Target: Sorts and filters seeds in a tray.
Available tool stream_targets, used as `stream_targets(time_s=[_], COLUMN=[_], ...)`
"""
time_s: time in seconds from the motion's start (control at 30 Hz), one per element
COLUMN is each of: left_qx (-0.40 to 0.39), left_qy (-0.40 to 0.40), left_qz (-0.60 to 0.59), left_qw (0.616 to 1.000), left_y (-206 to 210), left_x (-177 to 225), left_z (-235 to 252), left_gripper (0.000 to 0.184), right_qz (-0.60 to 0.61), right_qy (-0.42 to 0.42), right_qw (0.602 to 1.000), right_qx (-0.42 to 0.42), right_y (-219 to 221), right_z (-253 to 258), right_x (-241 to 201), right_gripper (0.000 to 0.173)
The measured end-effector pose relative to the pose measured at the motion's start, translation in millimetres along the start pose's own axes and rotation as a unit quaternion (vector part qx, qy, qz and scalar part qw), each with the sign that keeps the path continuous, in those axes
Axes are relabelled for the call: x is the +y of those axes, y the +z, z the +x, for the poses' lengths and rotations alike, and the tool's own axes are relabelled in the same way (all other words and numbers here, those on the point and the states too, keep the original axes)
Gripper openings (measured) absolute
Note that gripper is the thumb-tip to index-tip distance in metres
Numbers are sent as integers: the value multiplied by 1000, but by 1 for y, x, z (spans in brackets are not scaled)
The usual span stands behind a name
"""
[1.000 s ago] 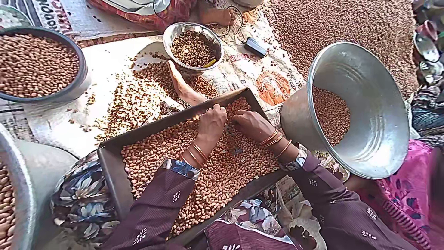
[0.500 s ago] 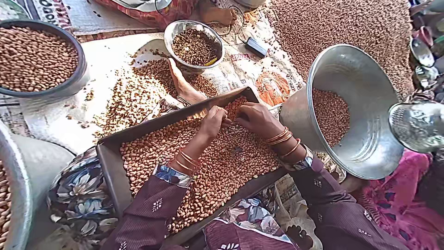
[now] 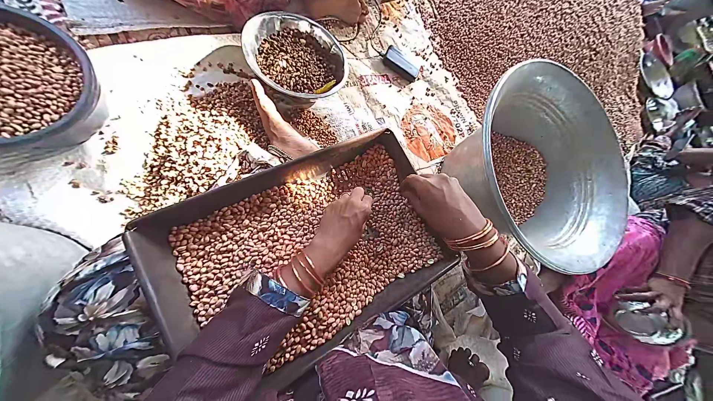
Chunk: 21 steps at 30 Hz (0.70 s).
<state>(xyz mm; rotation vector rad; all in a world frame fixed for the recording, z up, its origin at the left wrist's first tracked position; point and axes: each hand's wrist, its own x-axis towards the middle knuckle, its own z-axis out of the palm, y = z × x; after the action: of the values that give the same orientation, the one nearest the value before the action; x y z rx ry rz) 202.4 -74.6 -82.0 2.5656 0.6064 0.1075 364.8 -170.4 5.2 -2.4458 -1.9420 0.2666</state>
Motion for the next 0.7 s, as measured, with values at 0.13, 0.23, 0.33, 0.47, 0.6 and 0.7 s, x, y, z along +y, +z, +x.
stream_targets(time_s=[0.13,0.23,0.33,0.47,0.6,0.7], left_qx=[8,-9,-69,-88,-32,50], left_qy=[-1,-22,-60,-90,-102,-102], left_qz=[61,65,47,-12,-94,-202], left_qw=[998,998,995,992,990,973], left_y=[-4,-7,-15,-15,-16,-24], left_x=[14,20,24,16,-9,-30], left_z=[-2,-3,-1,4,4,2], left_gripper=[17,19,22,27,25,18], right_qz=[-29,-38,-22,-37,-44,107], right_qy=[55,84,91,82,102,-56], right_qw=[996,989,985,987,978,973], right_qx=[-66,-112,-142,-134,-177,-198], right_y=[-9,-13,-2,27,45,47], right_z=[-11,-16,-14,-6,5,1], right_x=[-10,-19,-20,-18,-35,-43], right_gripper=[14,16,20,28,45,36])
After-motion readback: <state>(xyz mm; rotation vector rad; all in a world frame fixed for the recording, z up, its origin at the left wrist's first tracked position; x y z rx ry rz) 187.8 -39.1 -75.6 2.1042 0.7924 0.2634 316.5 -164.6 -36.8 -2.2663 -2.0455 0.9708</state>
